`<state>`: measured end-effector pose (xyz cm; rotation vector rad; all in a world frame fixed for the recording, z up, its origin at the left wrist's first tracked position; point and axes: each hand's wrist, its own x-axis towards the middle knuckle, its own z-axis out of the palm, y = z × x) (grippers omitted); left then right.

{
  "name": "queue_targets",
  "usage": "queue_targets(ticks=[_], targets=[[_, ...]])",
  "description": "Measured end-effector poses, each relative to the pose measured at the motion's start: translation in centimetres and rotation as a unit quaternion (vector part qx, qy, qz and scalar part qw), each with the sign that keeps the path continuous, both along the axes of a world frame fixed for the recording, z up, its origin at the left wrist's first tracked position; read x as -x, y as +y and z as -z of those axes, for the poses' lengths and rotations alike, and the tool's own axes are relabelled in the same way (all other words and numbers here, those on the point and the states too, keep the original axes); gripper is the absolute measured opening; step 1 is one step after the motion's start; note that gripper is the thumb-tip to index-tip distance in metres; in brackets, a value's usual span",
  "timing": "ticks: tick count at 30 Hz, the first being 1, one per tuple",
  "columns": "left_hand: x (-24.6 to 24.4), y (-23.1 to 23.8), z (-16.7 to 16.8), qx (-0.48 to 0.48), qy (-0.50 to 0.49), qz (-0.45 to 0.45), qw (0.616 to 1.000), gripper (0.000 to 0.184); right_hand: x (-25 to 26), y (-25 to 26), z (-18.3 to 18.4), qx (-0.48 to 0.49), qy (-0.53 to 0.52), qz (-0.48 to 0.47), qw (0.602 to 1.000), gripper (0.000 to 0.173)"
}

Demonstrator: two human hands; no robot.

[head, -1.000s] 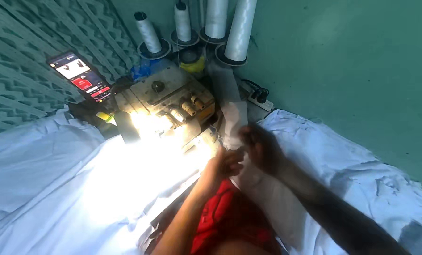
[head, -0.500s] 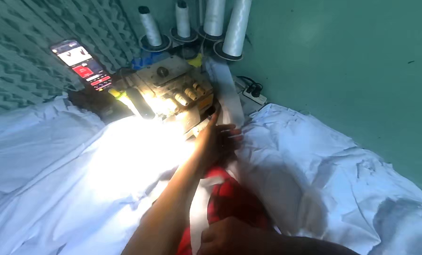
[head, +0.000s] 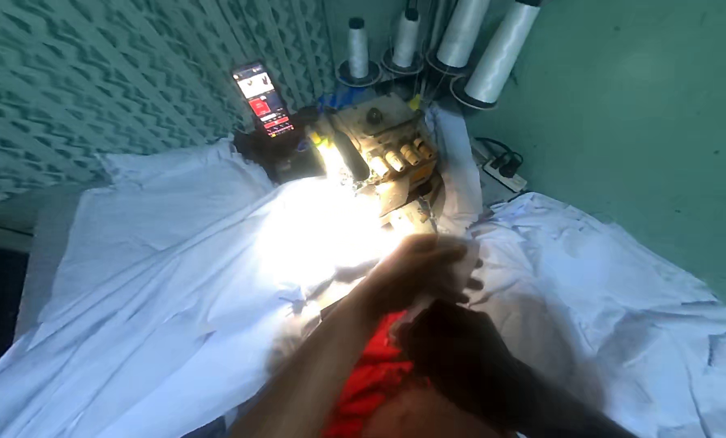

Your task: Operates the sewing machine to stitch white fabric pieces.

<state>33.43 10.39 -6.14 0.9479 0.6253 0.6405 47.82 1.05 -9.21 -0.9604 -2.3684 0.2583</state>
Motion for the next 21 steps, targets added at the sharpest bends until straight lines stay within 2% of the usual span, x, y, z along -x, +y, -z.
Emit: queue_targets(ticks=[3,5,7,9,12,15,16,18,19,21], targets=[[-3.7,3.7,0.1,0.041,0.012,-0.011,0.999,0.025,0.7,-1.5,2.6,0.005,0.004,0.014,1.0,0.01],[-5.5,5.8,0.9,0.016,0.047,-0.03,0.998,0.025,1.1,-2.5,3.8,0.019,0.01,0.002,1.0,0.011],[-6.4,7.2,1.6,-0.034,0.087,-0.055,0.994,0.022,1.5,-3.5,3.3,0.073,0.013,-0.027,0.997,0.012],[-7.0,8.7,3.7,-0.07,0.125,-0.084,0.986,0.019,2.1,-4.5,1.6,0.165,0.029,-0.064,0.984,0.012],[-6.7,9.0,5.2,-0.05,0.132,-0.115,0.983,0.015,2.5,-5.1,1.2,0.227,0.053,-0.123,0.965,0.016],[-3.8,5.7,5.1,0.01,0.109,-0.133,0.985,0.014,2.1,-4.8,2.8,0.238,0.066,-0.184,0.951,0.015],[-2.5,3.8,5.4,0.059,0.072,-0.158,0.983,0.013,1.9,-4.5,3.1,0.229,0.066,-0.191,0.952,0.015],[0.2,0.1,6.6,0.172,-0.009,-0.238,0.956,0.012,1.5,-3.5,3.4,0.208,0.057,-0.189,0.958,0.016],[1.2,-1.5,7.1,0.195,-0.028,-0.271,0.942,0.016,1.3,-2.8,3.5,0.197,0.049,-0.188,0.961,0.016],[2.9,-3.8,8.5,0.16,-0.031,-0.293,0.942,0.027,1.4,-1.4,3.9,0.173,0.038,-0.198,0.964,0.015]])
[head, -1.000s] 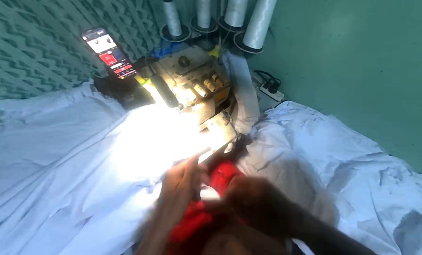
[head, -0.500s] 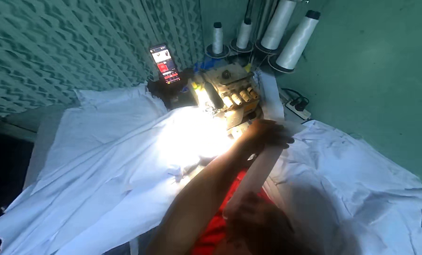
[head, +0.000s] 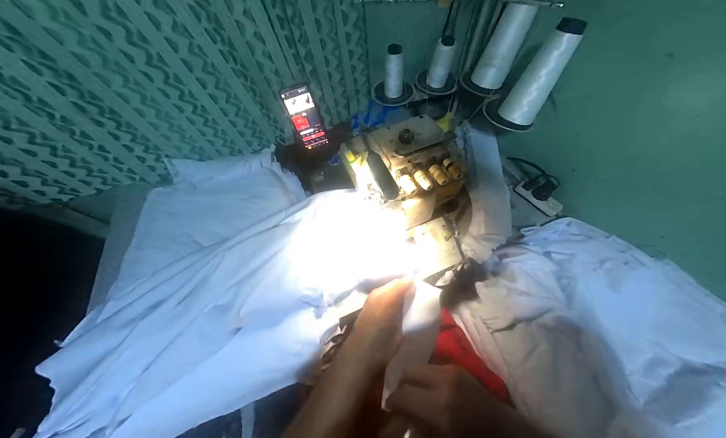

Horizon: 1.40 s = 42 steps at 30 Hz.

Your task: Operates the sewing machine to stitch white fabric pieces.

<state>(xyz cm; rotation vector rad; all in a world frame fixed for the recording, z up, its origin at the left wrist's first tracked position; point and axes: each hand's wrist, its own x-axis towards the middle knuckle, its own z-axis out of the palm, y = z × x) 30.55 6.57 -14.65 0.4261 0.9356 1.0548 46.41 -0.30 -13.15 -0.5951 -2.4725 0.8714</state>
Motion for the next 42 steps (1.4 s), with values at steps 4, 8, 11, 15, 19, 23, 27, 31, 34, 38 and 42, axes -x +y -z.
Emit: queue_targets(ticks=[4,8,11,15,19,23,27,31,34,38,42], targets=[[2.2,-2.1,0.6,-0.125,0.157,-0.048,0.979,0.019,0.7,2.0,-0.6,0.017,0.016,-0.072,0.997,0.013],[3.1,-2.3,-0.3,-0.201,0.25,-0.108,0.941,0.018,1.2,5.0,-2.8,0.018,0.046,-0.042,0.998,0.011],[3.2,-2.5,-0.2,-0.248,0.227,-0.128,0.933,0.019,1.7,7.9,-3.2,0.002,0.102,0.056,0.993,0.016],[3.0,-2.6,0.6,-0.3,0.188,-0.142,0.925,0.026,2.5,10.6,-2.6,-0.008,0.141,0.149,0.979,0.019],[3.0,-2.6,0.8,-0.31,0.186,-0.141,0.922,0.026,2.5,11.5,-2.3,-0.009,0.155,0.166,0.974,0.021],[3.1,-2.7,1.2,-0.328,0.178,-0.131,0.919,0.028,2.5,11.9,-2.4,0.011,0.175,0.165,0.971,0.019],[3.2,-2.5,1.7,-0.349,0.12,-0.127,0.921,0.03,2.6,12.1,-2.5,0.031,0.196,0.16,0.967,0.018],[2.8,-2.4,1.4,-0.345,0.1,-0.145,0.922,0.029,2.5,12.5,-2.4,0.033,0.187,0.166,0.968,0.019],[2.3,-1.9,0.9,-0.331,0.204,-0.193,0.901,0.02,2.4,13.1,-2.1,0.018,0.166,0.207,0.964,0.025],[3.3,-0.9,0.0,-0.298,0.269,-0.192,0.896,0.018,1.8,13.8,-1.4,0.211,0.173,0.241,0.931,0.033],[5.0,0.5,-1.2,-0.287,0.369,-0.122,0.876,0.019,1.8,13.4,-0.1,0.477,0.22,0.143,0.838,0.038]])
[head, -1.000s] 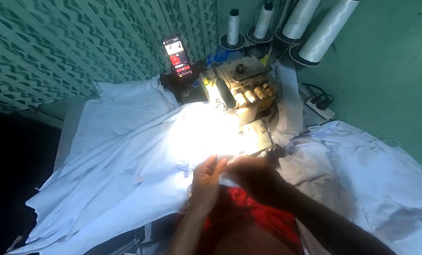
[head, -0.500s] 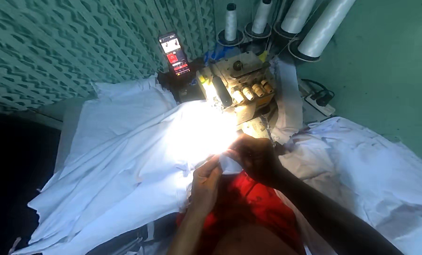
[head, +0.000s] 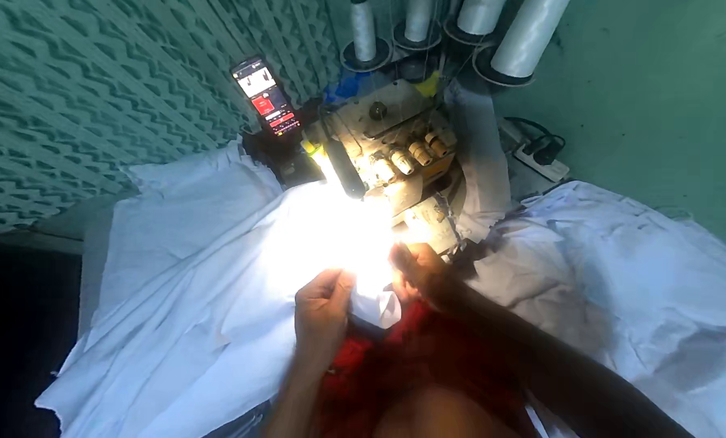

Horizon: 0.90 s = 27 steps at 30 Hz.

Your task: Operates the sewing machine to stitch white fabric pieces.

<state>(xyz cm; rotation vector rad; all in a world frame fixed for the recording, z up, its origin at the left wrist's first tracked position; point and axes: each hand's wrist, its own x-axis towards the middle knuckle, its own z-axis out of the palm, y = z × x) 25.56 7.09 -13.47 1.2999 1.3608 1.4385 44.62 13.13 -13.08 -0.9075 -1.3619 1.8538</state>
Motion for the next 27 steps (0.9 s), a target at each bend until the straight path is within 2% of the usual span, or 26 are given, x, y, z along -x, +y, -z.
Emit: queue_targets(ticks=[2,4,8,11,12,13,15,17,21,27], targets=[[0.5,1.3,-0.9,0.021,0.076,0.019,0.997,0.017,0.1,0.1,0.2,0.053,0.034,-0.031,0.997,0.031],[0.8,3.1,-2.1,0.05,0.161,0.046,0.985,0.017,0.3,0.7,-0.1,0.072,0.04,-0.008,0.997,0.023],[2.7,8.1,-3.2,0.105,0.333,0.103,0.931,0.015,1.0,2.9,0.5,0.022,0.012,0.169,0.985,0.013],[5.5,11.0,-3.2,0.202,0.371,0.137,0.896,0.07,1.7,4.8,1.9,0.041,-0.02,0.27,0.962,0.013],[5.9,11.5,-3.6,0.229,0.378,0.141,0.886,0.075,2.0,5.1,2.3,0.048,-0.033,0.271,0.961,0.013],[6.1,11.7,-4.0,0.233,0.387,0.142,0.881,0.066,2.4,5.3,2.7,0.05,-0.044,0.267,0.961,0.014],[6.4,11.9,-4.8,0.223,0.395,0.146,0.879,0.036,3.4,5.1,3.3,0.019,-0.068,0.27,0.96,0.018],[6.5,12.0,-5.3,0.236,0.397,0.15,0.874,0.023,4.3,4.8,4.0,-0.053,-0.104,0.292,0.949,0.016],[6.8,12.5,-5.6,0.232,0.397,0.155,0.875,0.021,5.2,4.7,4.9,-0.121,-0.124,0.332,0.927,0.017],[7.0,13.3,-5.4,0.236,0.36,0.133,0.893,0.014,5.4,5.2,4.9,-0.175,-0.166,0.335,0.911,0.019]])
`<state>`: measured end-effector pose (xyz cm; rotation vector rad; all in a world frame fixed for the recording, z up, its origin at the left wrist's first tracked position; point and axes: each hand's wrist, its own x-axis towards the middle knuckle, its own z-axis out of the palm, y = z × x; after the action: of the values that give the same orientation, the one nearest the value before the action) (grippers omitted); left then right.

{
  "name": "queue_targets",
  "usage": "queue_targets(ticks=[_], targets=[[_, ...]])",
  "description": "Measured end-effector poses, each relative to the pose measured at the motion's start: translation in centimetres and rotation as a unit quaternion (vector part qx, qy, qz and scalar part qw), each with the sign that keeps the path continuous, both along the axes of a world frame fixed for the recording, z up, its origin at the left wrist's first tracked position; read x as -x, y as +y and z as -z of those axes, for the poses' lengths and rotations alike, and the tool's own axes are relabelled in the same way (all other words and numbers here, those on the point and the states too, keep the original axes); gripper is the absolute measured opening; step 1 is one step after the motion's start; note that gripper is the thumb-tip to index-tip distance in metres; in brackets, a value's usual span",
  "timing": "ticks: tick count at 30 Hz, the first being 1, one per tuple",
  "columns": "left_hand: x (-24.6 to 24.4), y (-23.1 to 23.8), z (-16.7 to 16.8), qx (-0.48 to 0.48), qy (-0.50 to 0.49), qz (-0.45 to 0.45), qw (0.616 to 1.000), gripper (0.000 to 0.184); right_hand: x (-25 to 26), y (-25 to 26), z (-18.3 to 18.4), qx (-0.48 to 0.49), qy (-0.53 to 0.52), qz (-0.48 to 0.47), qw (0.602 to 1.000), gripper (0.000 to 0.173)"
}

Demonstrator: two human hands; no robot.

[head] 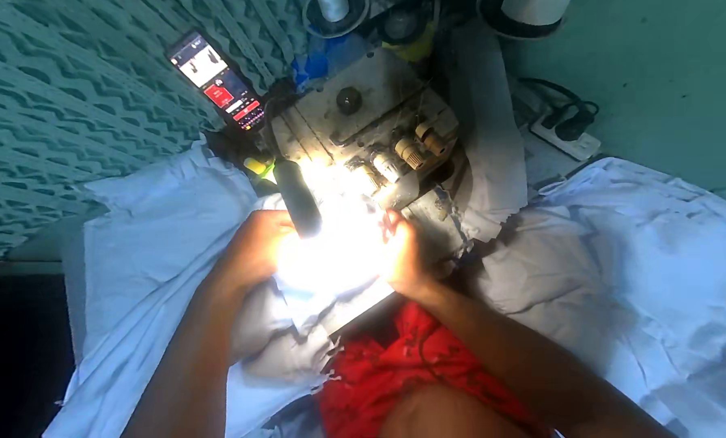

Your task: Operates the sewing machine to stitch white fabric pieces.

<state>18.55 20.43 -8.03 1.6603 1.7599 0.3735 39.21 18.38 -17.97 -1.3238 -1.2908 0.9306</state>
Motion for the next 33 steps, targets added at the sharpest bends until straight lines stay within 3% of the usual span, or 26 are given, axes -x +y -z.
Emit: queue_targets(ticks=[5,8,12,15,17,19,22,24,26,28,30,31,32,33], targets=[[0.2,0.1,-0.1,0.026,-0.08,-0.096,0.992,0.011,-0.4,0.0,0.2,-0.017,-0.012,-0.004,1.0,0.022],[0.2,-1.3,0.4,0.051,-0.212,-0.138,0.966,0.012,-0.5,-0.6,0.2,-0.02,0.037,-0.02,0.999,0.017],[-0.3,-5.1,1.3,0.079,-0.398,-0.148,0.902,0.016,-0.8,-1.7,-1.8,0.076,0.102,-0.083,0.988,0.009],[-1.0,-8.0,1.3,0.066,-0.467,-0.149,0.869,0.01,-1.0,-2.5,-3.8,0.129,0.216,-0.147,0.957,0.008],[-1.6,-9.7,1.2,0.056,-0.477,-0.152,0.864,0.013,-1.5,-3.2,-4.6,0.142,0.23,-0.186,0.945,0.007],[-2.4,-10.9,1.5,0.022,-0.428,-0.14,0.893,0.017,-2.3,-3.8,-4.9,0.148,0.2,-0.207,0.946,0.011],[-3.2,-11.5,3.5,-0.105,-0.165,-0.067,0.978,0.022,-3.5,-4.1,-4.1,0.119,0.12,-0.172,0.97,0.007],[-3.7,-11.4,5.0,-0.164,-0.066,-0.025,0.984,0.025,-4.2,-4.1,-3.5,0.106,0.125,-0.143,0.976,0.006],[-4.6,-11.1,5.3,-0.14,-0.116,-0.01,0.983,0.015,-4.9,-3.8,-3.1,0.09,0.144,-0.139,0.976,0.007],[-4.9,-10.5,4.9,-0.034,-0.274,-0.03,0.961,0.009,-5.8,-3.8,-2.7,0.029,0.078,-0.188,0.979,0.02],[-4.6,-9.3,4.7,0.019,-0.457,-0.066,0.887,0.01,-6.1,-3.9,-2.5,-0.049,-0.054,-0.219,0.973,0.046],[-4.3,-8.4,4.7,0.008,-0.509,-0.067,0.858,0.01,-5.8,-3.9,-2.2,-0.09,-0.119,-0.207,0.967,0.049],[-3.8,-7.6,4.4,-0.019,-0.507,-0.065,0.859,0.012,-5.5,-3.8,-1.7,-0.12,-0.166,-0.188,0.961,0.046],[-3.2,-6.8,4.1,-0.051,-0.457,-0.069,0.885,0.015,-5.3,-3.7,-1.1,-0.128,-0.182,-0.171,0.96,0.037]])
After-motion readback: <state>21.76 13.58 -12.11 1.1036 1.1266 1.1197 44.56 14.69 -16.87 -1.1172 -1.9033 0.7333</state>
